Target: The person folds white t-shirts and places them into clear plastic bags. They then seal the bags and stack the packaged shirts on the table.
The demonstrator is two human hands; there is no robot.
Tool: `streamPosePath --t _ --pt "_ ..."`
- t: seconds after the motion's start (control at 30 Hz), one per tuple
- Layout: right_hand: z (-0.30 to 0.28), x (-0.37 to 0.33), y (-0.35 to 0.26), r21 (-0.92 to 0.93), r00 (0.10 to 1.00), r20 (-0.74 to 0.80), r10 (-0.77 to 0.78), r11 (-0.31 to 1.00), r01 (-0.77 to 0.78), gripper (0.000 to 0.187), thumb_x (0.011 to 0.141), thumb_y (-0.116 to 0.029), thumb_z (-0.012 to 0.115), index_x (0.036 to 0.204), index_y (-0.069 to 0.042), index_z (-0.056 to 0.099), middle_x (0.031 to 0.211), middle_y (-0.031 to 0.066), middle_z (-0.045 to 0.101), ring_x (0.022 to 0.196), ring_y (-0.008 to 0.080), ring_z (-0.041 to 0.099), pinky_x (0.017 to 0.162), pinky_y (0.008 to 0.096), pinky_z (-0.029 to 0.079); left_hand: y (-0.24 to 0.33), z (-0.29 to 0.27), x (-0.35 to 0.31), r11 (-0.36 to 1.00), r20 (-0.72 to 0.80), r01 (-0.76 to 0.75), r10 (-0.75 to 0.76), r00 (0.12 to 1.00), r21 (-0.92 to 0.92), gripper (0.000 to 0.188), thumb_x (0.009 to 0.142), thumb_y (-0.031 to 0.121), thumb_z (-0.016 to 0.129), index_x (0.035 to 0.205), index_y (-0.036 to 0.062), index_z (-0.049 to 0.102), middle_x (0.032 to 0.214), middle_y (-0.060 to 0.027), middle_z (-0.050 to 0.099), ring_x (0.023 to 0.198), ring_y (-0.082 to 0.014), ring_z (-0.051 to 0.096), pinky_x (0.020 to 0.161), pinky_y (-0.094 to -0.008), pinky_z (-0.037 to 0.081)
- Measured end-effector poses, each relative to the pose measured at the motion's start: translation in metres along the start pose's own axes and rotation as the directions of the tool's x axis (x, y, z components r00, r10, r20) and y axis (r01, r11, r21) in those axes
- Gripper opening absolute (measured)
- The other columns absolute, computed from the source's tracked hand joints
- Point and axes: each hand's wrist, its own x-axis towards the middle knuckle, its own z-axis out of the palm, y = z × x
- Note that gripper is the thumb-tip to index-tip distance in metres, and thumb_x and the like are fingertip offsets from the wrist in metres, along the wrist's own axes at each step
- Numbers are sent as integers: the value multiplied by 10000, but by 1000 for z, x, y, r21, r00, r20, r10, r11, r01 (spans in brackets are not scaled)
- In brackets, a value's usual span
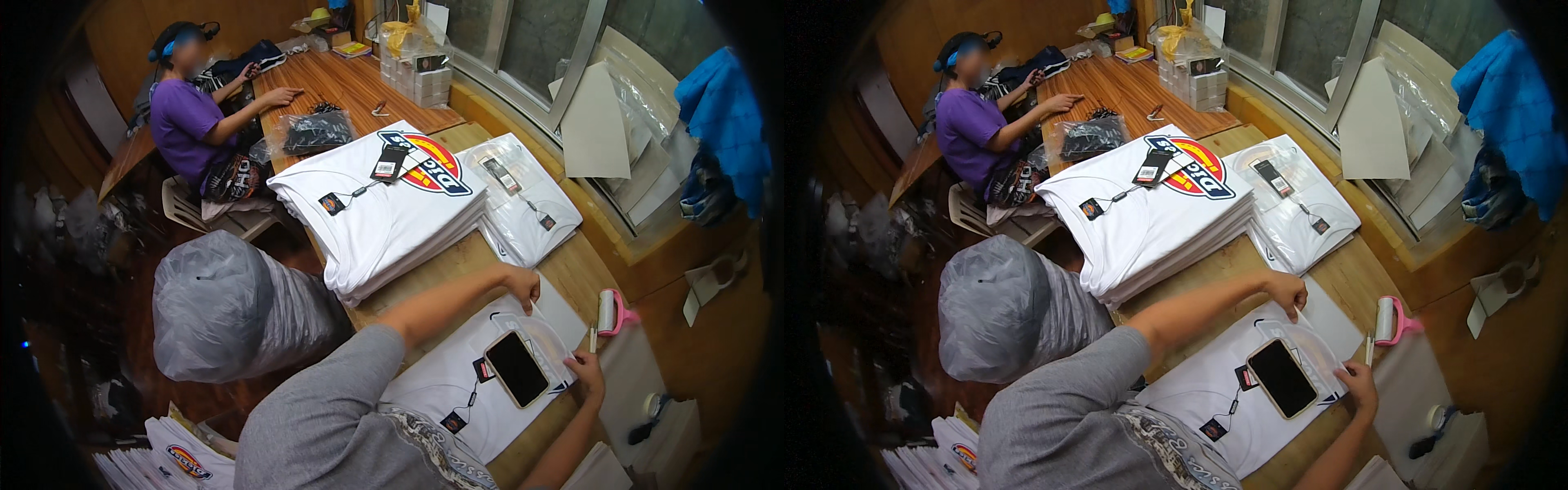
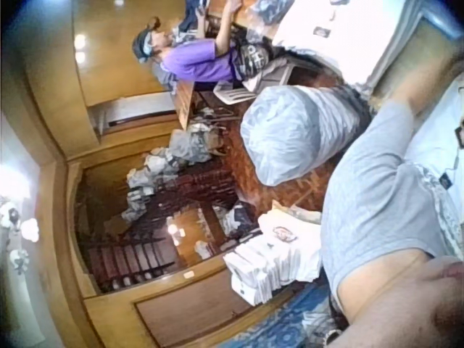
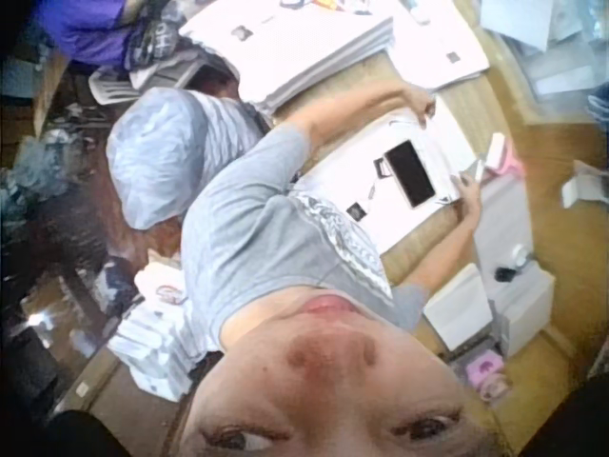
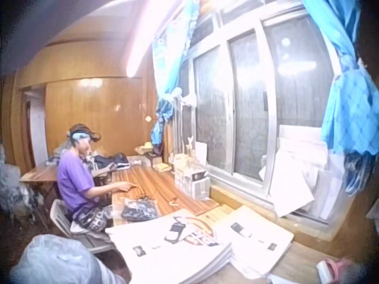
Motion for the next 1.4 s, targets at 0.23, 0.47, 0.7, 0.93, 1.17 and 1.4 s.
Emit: streamPosePath --t 0.23,0.47,0.7,0.93,1.17,1.4 --pt "60 -42 60 846 971 -196 -139 477 239 708 611 -346 684 1142 15 385 1058 104 493 962 207 481 840 319 384 -36 39 -51 416 177 40 295 939 -908 638 691 251 658 1187 -11 355 1135 -92 473 1027 -176 443 892 -293 340" --pt "93 -79 39 906 998 -45 -43 419 58 837 560 -279 726 1204 23 284 1163 112 411 1065 248 411 899 381 341 -4 61 -101 352 236 165 168 957 -921 549 728 184 628 1171 -3 363 1095 -113 500 955 -186 502 813 -300 417" --pt "129 -128 18 913 979 -24 202 404 -61 349 790 -59 492 1112 18 379 979 131 516 853 213 542 702 349 486 19 101 -143 552 -38 246 -452 891 -797 384 739 218 607 1031 -10 504 918 -98 574 749 -188 560 621 -308 469" --pt "168 -138 -9 637 724 -577 378 763 109 347 770 -8 496 1103 32 409 781 66 534 558 102 509 468 217 446 43 109 -153 885 -598 373 -463 654 -277 328 635 133 654 908 -13 546 832 -189 564 755 -316 548 668 -367 429" --pt "158 -107 3 383 581 -731 358 920 -85 296 718 25 544 1011 26 501 652 22 504 490 78 446 388 197 371 34 118 -129 884 -760 452 -376 530 -122 257 601 129 662 790 -4 550 743 -170 562 729 -309 543 646 -371 421" --pt "148 -105 -15 552 567 -661 492 831 -77 271 690 -7 602 947 32 525 638 28 519 465 77 440 380 191 355 35 94 -129 826 -550 457 -561 619 -329 261 612 195 677 751 15 547 745 -153 569 730 -275 553 611 -341 422"
